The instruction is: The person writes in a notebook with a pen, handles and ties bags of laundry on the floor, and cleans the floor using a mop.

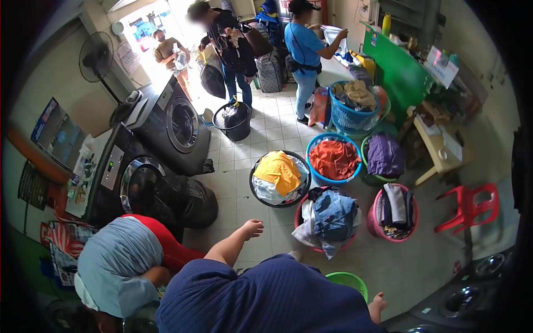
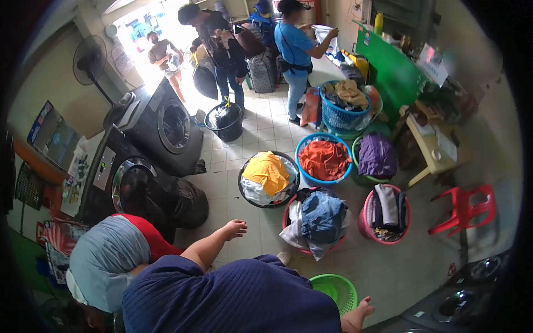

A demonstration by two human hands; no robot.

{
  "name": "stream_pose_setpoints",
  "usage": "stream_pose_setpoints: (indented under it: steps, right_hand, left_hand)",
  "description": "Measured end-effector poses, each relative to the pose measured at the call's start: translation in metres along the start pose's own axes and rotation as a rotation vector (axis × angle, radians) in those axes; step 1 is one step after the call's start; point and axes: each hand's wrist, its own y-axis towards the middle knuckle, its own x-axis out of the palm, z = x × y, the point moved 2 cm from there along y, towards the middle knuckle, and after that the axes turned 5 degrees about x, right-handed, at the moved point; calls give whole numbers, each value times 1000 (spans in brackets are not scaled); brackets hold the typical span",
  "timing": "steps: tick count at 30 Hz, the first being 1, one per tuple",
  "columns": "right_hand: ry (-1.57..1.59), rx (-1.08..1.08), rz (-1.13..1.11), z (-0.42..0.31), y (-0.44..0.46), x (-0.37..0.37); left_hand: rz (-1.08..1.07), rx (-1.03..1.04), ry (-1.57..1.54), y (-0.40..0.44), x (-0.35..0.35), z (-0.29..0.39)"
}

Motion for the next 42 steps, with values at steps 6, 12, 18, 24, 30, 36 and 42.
stream_pose_setpoints:
  steps: [6,12,18,24,30,36,42]
  right_hand:
    - [-227,-28,-295,13,-75,108]
    - [-752,51,-484,18,-79,135]
    - [-1061,82,-452,8,-51,145]
    - [-1903,-14,-534,77,109,191]
    - [-2667,-272,-1065,211,-24,270]
    - [-2675,-195,-1166,242,-53,301]
    - [-2658,-36,-1210,215,-8,281]
  left_hand:
    - [133,-145,72,2,-30,-56]
    - [159,-247,40,12,0,-83]
    - [185,-143,12,24,77,-43]
    - [200,4,-174,33,171,-22]
    - [96,-64,-205,39,269,-52]
    - [-6,172,-237,57,305,-116]
    - [342,-186,21,21,283,-117]
